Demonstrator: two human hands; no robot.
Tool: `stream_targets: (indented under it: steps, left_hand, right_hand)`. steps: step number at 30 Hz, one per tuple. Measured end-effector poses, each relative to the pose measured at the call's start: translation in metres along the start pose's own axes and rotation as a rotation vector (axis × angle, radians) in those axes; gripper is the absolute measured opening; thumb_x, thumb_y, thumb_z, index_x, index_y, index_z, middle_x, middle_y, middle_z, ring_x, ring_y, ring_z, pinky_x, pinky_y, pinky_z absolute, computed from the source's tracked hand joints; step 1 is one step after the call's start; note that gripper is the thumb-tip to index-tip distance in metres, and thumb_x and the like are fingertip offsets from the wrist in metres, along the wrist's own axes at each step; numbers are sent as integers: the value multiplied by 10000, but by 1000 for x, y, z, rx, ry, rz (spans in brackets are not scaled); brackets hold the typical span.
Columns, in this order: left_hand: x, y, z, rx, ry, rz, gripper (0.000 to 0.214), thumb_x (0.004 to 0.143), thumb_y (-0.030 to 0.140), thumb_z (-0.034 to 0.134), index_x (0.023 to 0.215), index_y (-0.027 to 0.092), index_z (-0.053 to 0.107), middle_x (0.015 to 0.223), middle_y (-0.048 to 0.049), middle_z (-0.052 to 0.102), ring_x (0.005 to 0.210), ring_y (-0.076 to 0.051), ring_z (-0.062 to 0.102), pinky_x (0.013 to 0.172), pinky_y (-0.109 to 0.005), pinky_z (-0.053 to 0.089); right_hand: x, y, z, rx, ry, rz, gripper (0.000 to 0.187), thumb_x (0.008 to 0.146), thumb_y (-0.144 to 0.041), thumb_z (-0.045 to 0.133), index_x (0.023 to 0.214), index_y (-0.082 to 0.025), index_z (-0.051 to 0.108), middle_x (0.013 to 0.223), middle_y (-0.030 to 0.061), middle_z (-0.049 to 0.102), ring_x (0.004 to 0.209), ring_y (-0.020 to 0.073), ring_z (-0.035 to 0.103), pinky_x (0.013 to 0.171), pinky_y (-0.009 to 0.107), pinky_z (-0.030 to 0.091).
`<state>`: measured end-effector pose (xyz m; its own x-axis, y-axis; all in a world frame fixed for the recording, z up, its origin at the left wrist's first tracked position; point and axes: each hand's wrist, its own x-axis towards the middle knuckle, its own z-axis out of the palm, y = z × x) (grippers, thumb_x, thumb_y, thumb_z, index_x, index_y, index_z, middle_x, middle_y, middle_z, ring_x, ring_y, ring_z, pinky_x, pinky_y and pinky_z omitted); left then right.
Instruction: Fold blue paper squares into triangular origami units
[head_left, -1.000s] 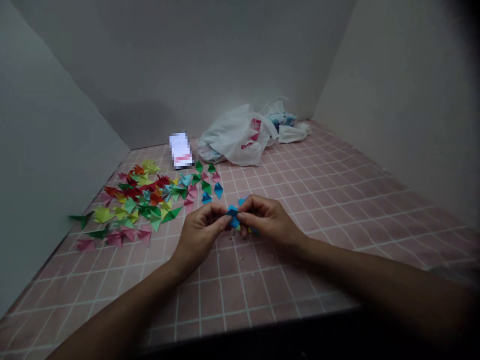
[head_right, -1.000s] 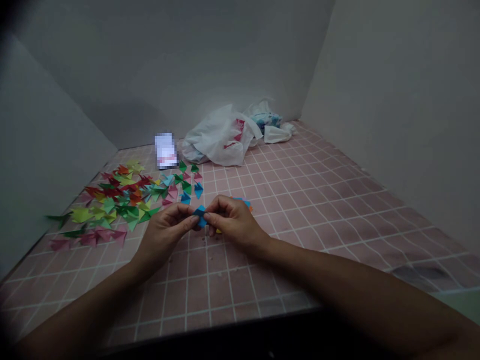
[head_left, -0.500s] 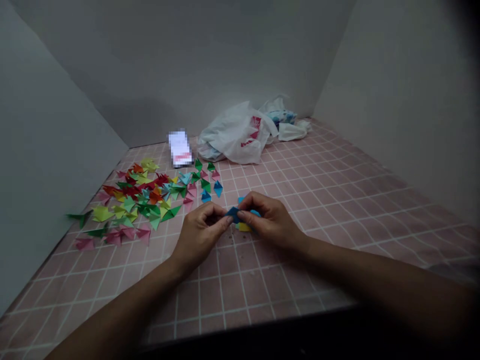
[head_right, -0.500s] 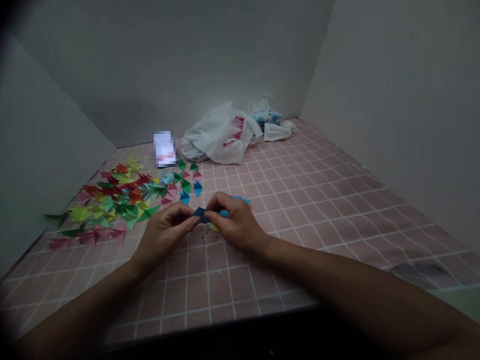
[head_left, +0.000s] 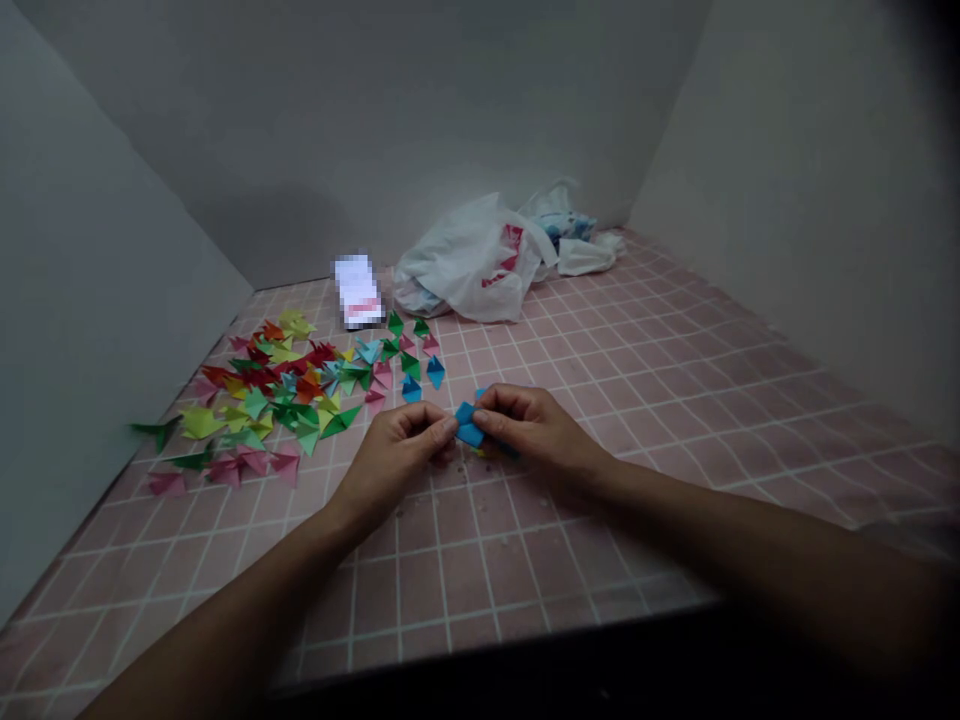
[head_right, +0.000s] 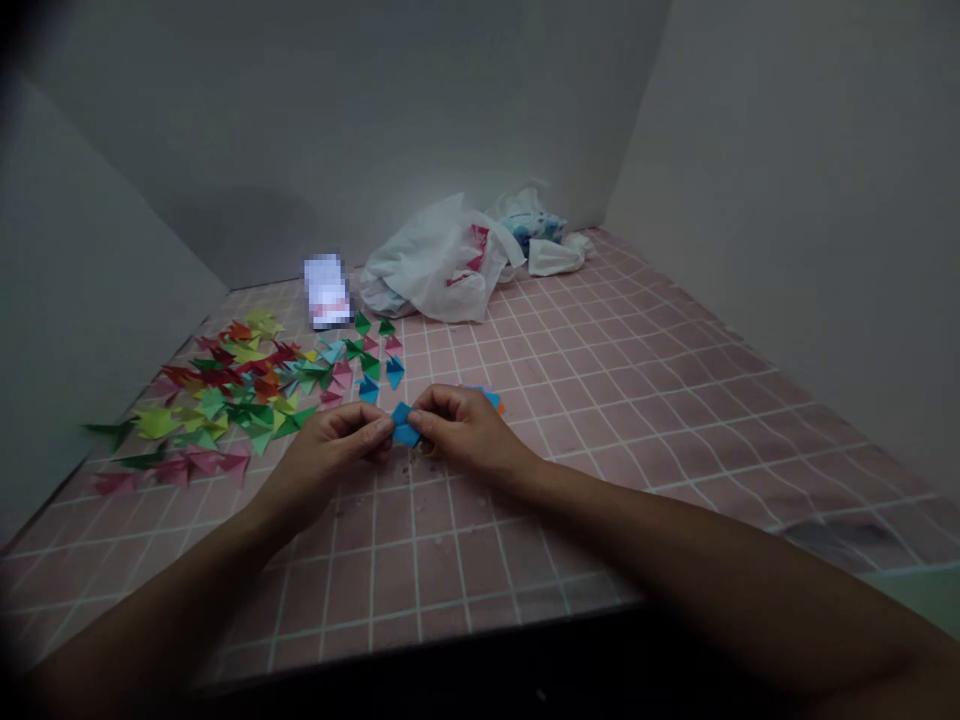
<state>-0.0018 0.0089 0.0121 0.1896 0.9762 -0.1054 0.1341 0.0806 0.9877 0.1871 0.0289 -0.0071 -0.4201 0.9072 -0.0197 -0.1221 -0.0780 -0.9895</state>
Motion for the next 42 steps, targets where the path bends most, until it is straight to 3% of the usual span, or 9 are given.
stream_targets:
  steps: [4, 9, 18, 24, 32, 37, 42]
  left_hand:
    - [2, -2, 1, -99, 60, -23, 276, 779, 421, 763, 724, 166, 673, 646, 0, 649, 586, -122, 593, 596, -251, 496]
    - [4, -5, 0, -215, 90, -71, 306, 726, 436, 810, 719, 166, 665, 663, 1, 657, 585, -116, 602, 600, -253, 527]
    - [2, -9, 2, -272, 60, -99, 255, 740, 387, 823, 791, 156, 728, 686, 4, 674, 596, -92, 583, 585, -204, 478]
    - [2, -9, 6, -339, 58, -127, 289, 676, 368, 883, 791, 168, 709, 700, 6, 696, 593, -104, 621, 534, -200, 492]
    - [-1, -10, 8, -373, 4, -185, 338, 628, 325, 928, 708, 156, 647, 644, 0, 722, 586, -101, 643, 617, -207, 532]
    - [-2, -8, 9, -360, 8, -113, 298, 735, 417, 857, 774, 162, 708, 745, 6, 713, 688, -114, 657, 708, -241, 552]
    - [-1, -7, 7, -290, 69, -72, 263, 702, 357, 869, 716, 153, 705, 684, 23, 660, 645, -82, 581, 642, -188, 469]
  right_hand:
    - [0, 1, 0, 68, 18, 4, 338, 907, -471, 667, 753, -175, 609, 662, -8, 630, 586, 104, 550, 566, 234, 429]
    - [1, 2, -2, 108, -9, -32, 239, 881, -395, 703, 798, -179, 640, 686, -2, 655, 618, 111, 591, 614, 252, 483]
    - [0, 2, 0, -64, -11, -90, 148, 881, -286, 638, 782, -178, 618, 667, -18, 611, 604, 103, 566, 580, 241, 448]
    - [0, 1, 1, -163, 9, -112, 98, 861, -233, 611, 778, -181, 617, 647, -22, 591, 595, 109, 548, 565, 242, 426]
    - [0, -2, 0, -299, -7, -171, 127, 861, -234, 568, 744, -184, 574, 658, -19, 575, 603, 115, 532, 561, 239, 414]
    - [0, -5, -1, -340, -38, -196, 136, 883, -226, 560, 754, -183, 569, 640, -22, 568, 589, 115, 532, 566, 247, 414]
    - [-1, -3, -1, -339, -74, -169, 128, 890, -225, 557, 768, -186, 561, 611, -31, 562, 554, 109, 534, 539, 240, 406]
